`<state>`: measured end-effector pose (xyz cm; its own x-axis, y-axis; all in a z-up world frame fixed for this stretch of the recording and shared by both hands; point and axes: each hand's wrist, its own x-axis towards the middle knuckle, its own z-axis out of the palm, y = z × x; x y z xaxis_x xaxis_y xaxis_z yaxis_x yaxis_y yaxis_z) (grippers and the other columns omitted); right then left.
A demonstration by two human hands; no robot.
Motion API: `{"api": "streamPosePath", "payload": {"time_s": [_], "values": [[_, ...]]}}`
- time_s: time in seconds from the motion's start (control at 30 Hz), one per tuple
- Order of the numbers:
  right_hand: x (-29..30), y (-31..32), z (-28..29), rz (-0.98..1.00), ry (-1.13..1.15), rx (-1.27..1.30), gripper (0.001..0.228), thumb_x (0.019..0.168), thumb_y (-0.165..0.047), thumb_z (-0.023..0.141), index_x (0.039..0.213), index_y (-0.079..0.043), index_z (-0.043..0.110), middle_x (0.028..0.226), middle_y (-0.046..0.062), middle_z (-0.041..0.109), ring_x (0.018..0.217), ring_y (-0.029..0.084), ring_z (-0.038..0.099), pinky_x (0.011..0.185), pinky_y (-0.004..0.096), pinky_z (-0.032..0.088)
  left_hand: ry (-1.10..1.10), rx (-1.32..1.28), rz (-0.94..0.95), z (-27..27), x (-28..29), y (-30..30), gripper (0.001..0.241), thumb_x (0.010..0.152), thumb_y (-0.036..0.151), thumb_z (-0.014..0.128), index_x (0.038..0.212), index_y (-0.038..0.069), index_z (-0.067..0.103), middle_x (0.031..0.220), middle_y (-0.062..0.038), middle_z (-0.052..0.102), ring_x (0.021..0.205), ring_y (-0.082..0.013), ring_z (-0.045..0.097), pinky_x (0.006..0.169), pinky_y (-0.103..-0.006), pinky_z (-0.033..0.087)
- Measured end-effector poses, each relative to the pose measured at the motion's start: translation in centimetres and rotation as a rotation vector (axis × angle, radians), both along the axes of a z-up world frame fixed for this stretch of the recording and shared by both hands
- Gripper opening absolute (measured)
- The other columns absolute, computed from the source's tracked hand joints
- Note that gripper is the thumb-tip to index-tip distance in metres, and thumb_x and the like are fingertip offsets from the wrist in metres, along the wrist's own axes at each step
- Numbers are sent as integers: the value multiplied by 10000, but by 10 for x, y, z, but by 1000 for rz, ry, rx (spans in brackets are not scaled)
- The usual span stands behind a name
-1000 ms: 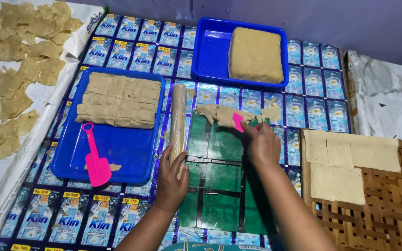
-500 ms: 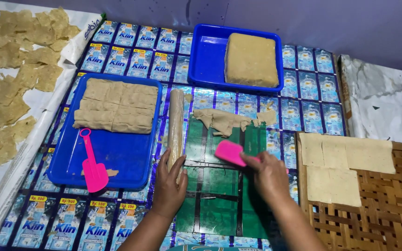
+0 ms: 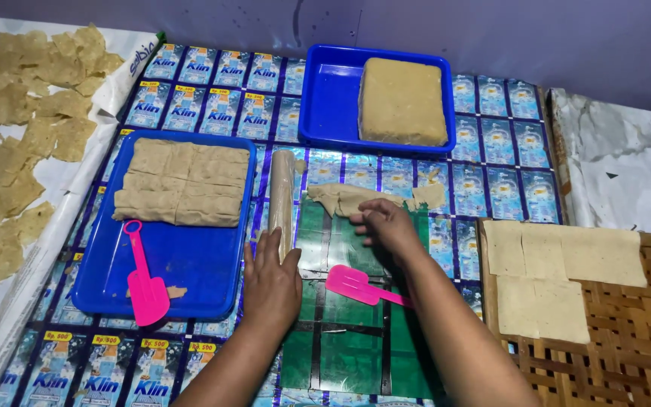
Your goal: Cutting and rolling dough sheets on a flat surface using a scraper and rolling pin.
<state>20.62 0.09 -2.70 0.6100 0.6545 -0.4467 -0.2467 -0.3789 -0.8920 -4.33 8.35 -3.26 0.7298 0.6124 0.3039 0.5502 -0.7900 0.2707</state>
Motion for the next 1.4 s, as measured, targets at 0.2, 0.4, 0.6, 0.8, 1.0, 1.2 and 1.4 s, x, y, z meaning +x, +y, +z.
{"api": "streamPosePath", "payload": {"time_s": [0.2, 0.4, 0.6, 0.8, 1.0, 1.2, 1.4], "values": [[66, -7, -7, 301, -1172, -324, 409, 889, -348, 748, 1283, -256, 684, 1208, 65, 619, 1186, 337, 616, 1011, 486, 508, -99, 6, -149, 9, 43, 48, 253, 902, 238, 649, 1142, 188, 712, 1224, -94, 643, 1250, -306, 604, 1128, -502, 409], [48, 3, 9, 565, -1332, -497, 544, 885, -359, 737, 1402, -245, 612, 1479, 19, 512, 1428, 279, 407, 1154, 645, 281, 42, -269, -319, 21, 127, 77, 637, 942, 317, 677, 1511, 119, 472, 1502, -146, 522, 1453, -358, 440, 1219, -568, 291], [45, -2, -5, 474, -1389, -281, 294, 842, -272, 783, 1048, -213, 580, 1239, -6, 575, 1282, 265, 526, 1117, 586, 349, 49, -118, -405, -14, 144, 92, 458, 879, 238, 742, 1310, 162, 609, 1148, -82, 651, 1252, -311, 590, 1211, -539, 326], [33, -27, -12, 381, -1581, -17, 99, 986, -311, 645, 1053, -243, 669, 1086, -36, 678, 1120, 190, 650, 1039, 451, 428, -37, 50, -496, 14, 116, 77, 185, 957, 238, 627, 1115, 175, 555, 1072, -67, 616, 1137, -272, 636, 1079, -434, 467], [16, -49, -4, 388, -1559, 35, 122, 967, -218, 638, 1025, -224, 745, 1142, -24, 740, 1172, 192, 660, 1094, 483, 389, -21, -38, -521, 10, 84, 61, 169, 1009, 190, 588, 1164, 183, 652, 1246, -75, 675, 1258, -263, 627, 1048, -399, 502], [-7, -69, -3, 210, -1405, -71, 112, 961, -199, 645, 1039, -216, 724, 1172, -6, 717, 1161, 234, 656, 1002, 448, 479, 0, -108, -515, 9, 87, 64, 228, 1014, 121, 556, 1199, 166, 682, 1282, -80, 697, 1286, -277, 623, 1047, -387, 512], [-92, -97, 6, 478, -1226, -290, 275, 867, -251, 751, 1043, -68, 644, 1095, 127, 600, 937, 305, 624, 816, 441, 536, -59, -175, -467, 22, 93, 59, 228, 914, 124, 567, 1129, 93, 638, 1325, -106, 677, 1228, -319, 630, 977, -423, 505]]}}
